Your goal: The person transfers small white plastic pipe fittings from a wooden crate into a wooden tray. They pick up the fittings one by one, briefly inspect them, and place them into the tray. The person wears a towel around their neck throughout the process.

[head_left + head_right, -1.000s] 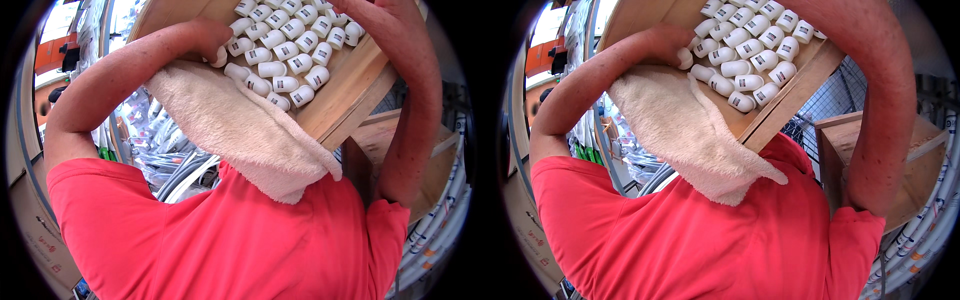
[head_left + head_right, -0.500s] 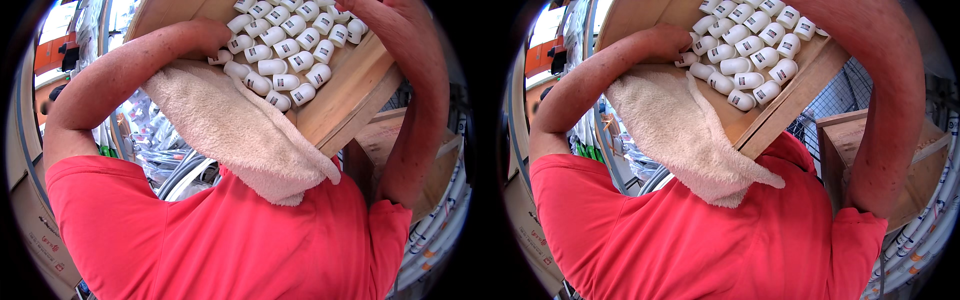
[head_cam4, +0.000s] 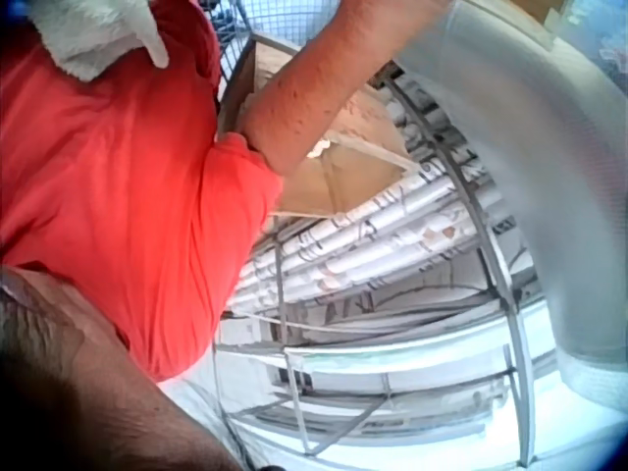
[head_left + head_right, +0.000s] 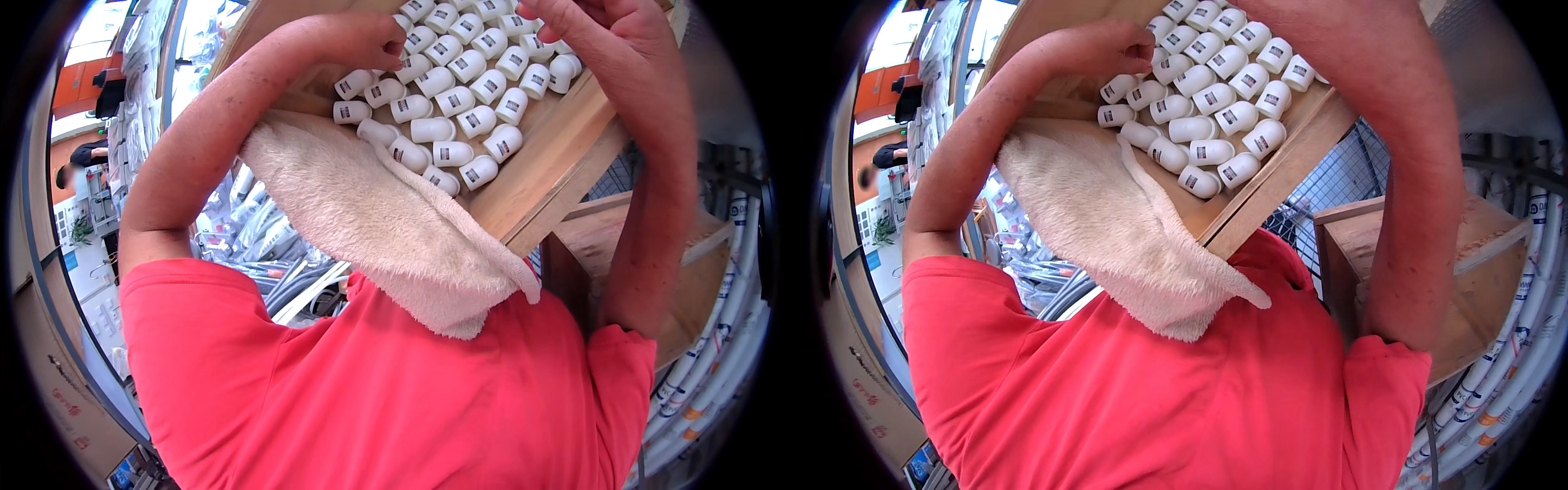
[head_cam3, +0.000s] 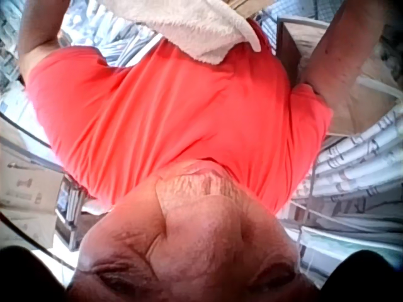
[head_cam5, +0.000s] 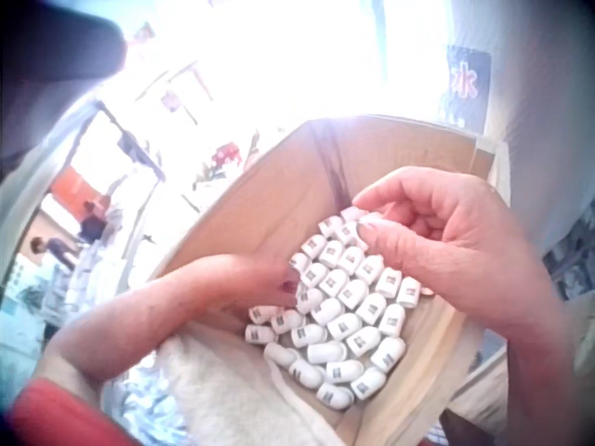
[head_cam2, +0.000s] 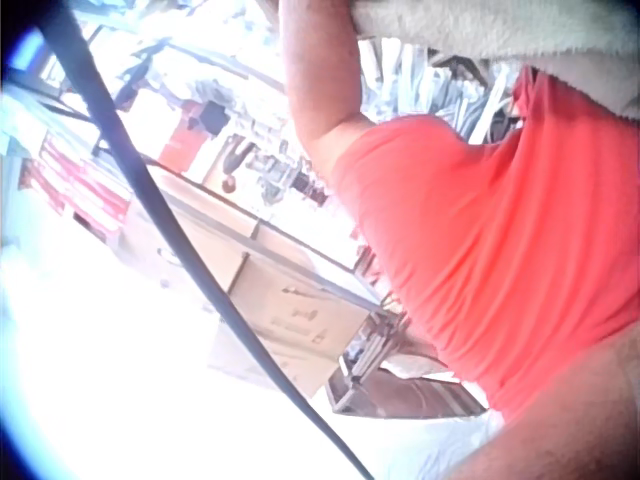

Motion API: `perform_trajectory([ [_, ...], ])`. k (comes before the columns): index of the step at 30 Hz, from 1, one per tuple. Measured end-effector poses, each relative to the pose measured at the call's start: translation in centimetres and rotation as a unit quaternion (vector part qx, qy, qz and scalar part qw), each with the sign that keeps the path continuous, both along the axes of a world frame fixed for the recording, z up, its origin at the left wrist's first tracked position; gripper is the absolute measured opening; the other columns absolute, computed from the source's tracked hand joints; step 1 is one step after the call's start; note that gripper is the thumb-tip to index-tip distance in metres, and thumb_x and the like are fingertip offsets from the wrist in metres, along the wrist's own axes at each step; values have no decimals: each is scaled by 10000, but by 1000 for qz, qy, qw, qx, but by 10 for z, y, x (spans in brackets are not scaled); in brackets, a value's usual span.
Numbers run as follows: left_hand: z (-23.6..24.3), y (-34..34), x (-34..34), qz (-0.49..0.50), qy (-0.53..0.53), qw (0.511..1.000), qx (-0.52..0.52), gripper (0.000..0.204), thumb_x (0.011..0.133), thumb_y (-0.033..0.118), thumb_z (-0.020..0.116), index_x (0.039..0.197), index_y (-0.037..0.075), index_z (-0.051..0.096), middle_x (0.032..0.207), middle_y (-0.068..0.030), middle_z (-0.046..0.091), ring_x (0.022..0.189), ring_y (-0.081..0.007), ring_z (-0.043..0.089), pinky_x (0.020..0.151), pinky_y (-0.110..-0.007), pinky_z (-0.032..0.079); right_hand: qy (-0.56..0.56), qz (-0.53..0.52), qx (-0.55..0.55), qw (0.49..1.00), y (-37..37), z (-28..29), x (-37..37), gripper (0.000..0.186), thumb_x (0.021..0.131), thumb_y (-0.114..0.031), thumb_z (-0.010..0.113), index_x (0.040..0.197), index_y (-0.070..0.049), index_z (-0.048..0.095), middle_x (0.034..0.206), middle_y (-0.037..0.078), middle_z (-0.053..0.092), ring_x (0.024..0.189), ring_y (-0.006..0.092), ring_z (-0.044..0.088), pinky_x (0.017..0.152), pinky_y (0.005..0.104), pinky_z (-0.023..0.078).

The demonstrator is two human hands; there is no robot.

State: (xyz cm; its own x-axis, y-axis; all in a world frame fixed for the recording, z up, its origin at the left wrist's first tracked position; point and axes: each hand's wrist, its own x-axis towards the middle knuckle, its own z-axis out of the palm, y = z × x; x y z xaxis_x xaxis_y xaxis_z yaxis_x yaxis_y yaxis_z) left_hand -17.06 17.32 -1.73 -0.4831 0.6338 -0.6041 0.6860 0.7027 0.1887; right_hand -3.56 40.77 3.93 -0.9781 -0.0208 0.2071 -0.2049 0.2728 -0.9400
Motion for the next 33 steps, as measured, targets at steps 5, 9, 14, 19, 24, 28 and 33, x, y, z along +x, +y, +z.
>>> perform_trajectory([
  [5, 51, 14, 23, 71, -96, 992, 33, 263, 978, 277, 705, 988, 19, 752, 878, -85, 752, 788, -171, 690, 754, -331, 552, -1, -17, 11, 1000, 0, 7, 2, 199, 981, -83, 670, 1136, 40, 691, 864, 11, 699, 738, 35, 631, 648, 183, 508],
  [9, 81, 14, 74, -38, -251, 966, 46, 269, 990, 260, 698, 1099, 22, 764, 958, -106, 767, 861, -193, 717, 800, -327, 567, -80, -25, -20, 996, 1, 9, 0, 212, 980, -106, 677, 1137, 36, 695, 857, 12, 701, 738, 36, 626, 652, 197, 512],
  [14, 76, 15, 115, -22, -360, 932, 22, 326, 996, 270, 606, 1187, 35, 728, 1052, -151, 754, 938, -273, 695, 870, -375, 536, -63, -35, -2, 997, 4, 10, -3, 216, 975, -148, 692, 1095, 30, 711, 844, 18, 711, 735, 52, 632, 660, 223, 522],
  [19, 83, 14, 108, -73, -171, 976, 111, 323, 983, 150, 623, 1282, 42, 676, 1123, -185, 735, 1040, -337, 698, 906, -394, 542, -21, -32, -1, 999, 7, 4, -1, 202, 971, -146, 690, 1088, 17, 718, 818, 18, 710, 725, 56, 632, 658, 236, 526],
  [24, 99, 52, 73, -44, 70, 972, 221, 270, 1003, 156, 598, 1225, 42, 701, 1089, -174, 743, 990, -328, 720, 885, -407, 562, -5, -54, -5, 999, 9, 0, -3, 208, 965, -128, 689, 1116, 13, 712, 823, 29, 718, 726, 63, 640, 657, 237, 528],
  [28, 109, 82, 44, -10, 195, 967, 166, 264, 953, 185, 550, 989, 8, 743, 938, -238, 726, 911, -383, 721, 793, -476, 550, 21, -56, -35, 998, 9, -2, -5, 215, 963, -112, 684, 1137, 12, 710, 848, 38, 728, 744, 67, 653, 673, 238, 533],
  [33, 66, 83, 38, 52, 269, 945, 178, 301, 964, 262, 546, 1013, 55, 760, 980, -206, 742, 957, -382, 721, 841, -489, 561, 29, -69, 1, 997, 12, -4, -3, 247, 959, -135, 685, 1159, 9, 707, 852, 53, 732, 753, 85, 664, 698, 252, 542],
])
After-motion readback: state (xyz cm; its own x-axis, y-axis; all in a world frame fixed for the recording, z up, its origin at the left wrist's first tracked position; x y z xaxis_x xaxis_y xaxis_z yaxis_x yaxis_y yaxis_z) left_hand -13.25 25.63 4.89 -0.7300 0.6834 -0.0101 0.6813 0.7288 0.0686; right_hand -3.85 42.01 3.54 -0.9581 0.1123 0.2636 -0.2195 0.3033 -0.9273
